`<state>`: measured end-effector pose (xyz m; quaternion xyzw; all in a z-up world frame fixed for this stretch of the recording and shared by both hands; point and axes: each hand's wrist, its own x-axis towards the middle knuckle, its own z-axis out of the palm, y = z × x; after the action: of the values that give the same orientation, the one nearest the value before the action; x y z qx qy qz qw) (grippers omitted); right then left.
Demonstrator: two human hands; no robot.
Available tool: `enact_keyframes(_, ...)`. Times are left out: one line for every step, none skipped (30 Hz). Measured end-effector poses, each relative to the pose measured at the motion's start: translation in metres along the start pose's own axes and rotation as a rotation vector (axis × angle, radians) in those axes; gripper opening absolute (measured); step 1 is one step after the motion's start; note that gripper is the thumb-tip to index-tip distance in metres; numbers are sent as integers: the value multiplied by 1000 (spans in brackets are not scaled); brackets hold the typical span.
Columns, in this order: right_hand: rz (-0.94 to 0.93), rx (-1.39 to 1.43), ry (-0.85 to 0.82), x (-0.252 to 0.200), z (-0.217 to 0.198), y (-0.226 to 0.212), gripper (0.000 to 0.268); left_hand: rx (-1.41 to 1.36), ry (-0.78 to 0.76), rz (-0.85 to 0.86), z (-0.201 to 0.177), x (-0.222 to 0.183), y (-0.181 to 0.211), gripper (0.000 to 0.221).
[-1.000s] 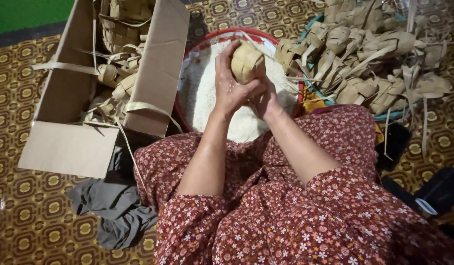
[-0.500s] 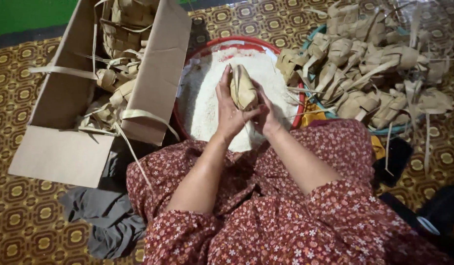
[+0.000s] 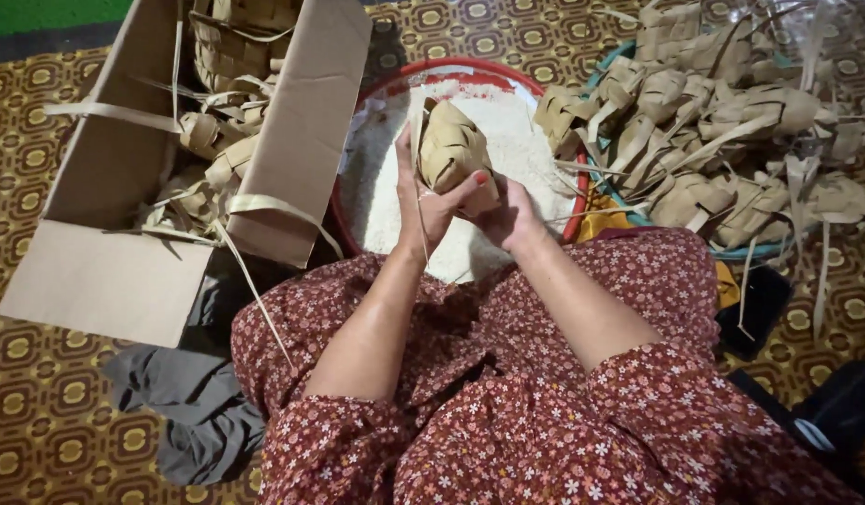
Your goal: Filling woven palm leaf pouches (ketupat) with rice and sealing them by weaving the ends.
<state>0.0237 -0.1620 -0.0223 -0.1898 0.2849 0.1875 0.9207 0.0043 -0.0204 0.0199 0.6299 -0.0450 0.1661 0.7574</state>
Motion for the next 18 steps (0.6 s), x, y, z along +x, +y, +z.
enact_keyframes(2, 0, -1, 1, 1, 1, 28, 2, 2, 0, -1, 0, 3, 116)
enact_keyframes(-14, -42, 4, 2, 2, 2, 29, 37, 9, 6, -2, 0, 5, 114)
enact_keyframes(-33, -84, 8, 3, 3, 2, 30, 70, 15, 13, -2, 1, 8, 112)
enact_keyframes(-34, -84, 6, 3, 3, 0, 30, 69, 15, 14, -2, 5, 7, 112)
enact_keyframes(-51, -125, 17, 1, 1, 0, 31, 76, 29, 22, -3, 6, 5, 111)
enact_keyframes(-68, -167, 28, 1, -1, 0, 32, 82, 44, 29, -4, 6, 2, 111)
enact_keyframes(-60, -168, 41, 0, 0, -2, 32, 83, 48, 14, -4, 8, 5, 111)
enact_keyframes(-69, -211, 59, -1, 1, -4, 34, 96, 10, 43, -5, 10, 7, 105)
enact_keyframes(-70, -254, 82, -2, -1, -2, 35, 112, -25, 63, -8, 8, 8, 99)
enact_keyframes(-54, -255, 100, -1, -4, -2, 35, 115, -17, 41, -9, 6, 8, 99)
enact_keyframes(-63, -277, 57, 0, -5, -2, 36, 99, -29, 45, -10, 6, 8, 99)
enact_keyframes(-72, -300, 13, 2, -6, -3, 36, 83, -41, 50, -11, 7, 8, 99)
enact_keyframes(-57, -299, 26, 0, -8, -1, 36, 89, -34, 33, -11, 5, 6, 99)
enact_keyframes(-51, -297, -28, -1, -9, 0, 35, 10, -35, 29, -12, 3, 5, 99)
enact_keyframes(-53, -296, -89, 0, -6, -2, 34, -71, -38, 36, -10, 7, 4, 99)
enact_keyframes(-46, -296, -85, -5, -2, -2, 34, -69, -34, 29, -12, 7, 2, 99)
enact_keyframes(-91, -322, -22, -11, 3, -2, 34, -83, -21, 39, -12, 8, -1, 98)
enact_keyframes(-135, -348, 40, -17, 7, -2, 38, -98, -8, 50, -13, 8, -3, 98)
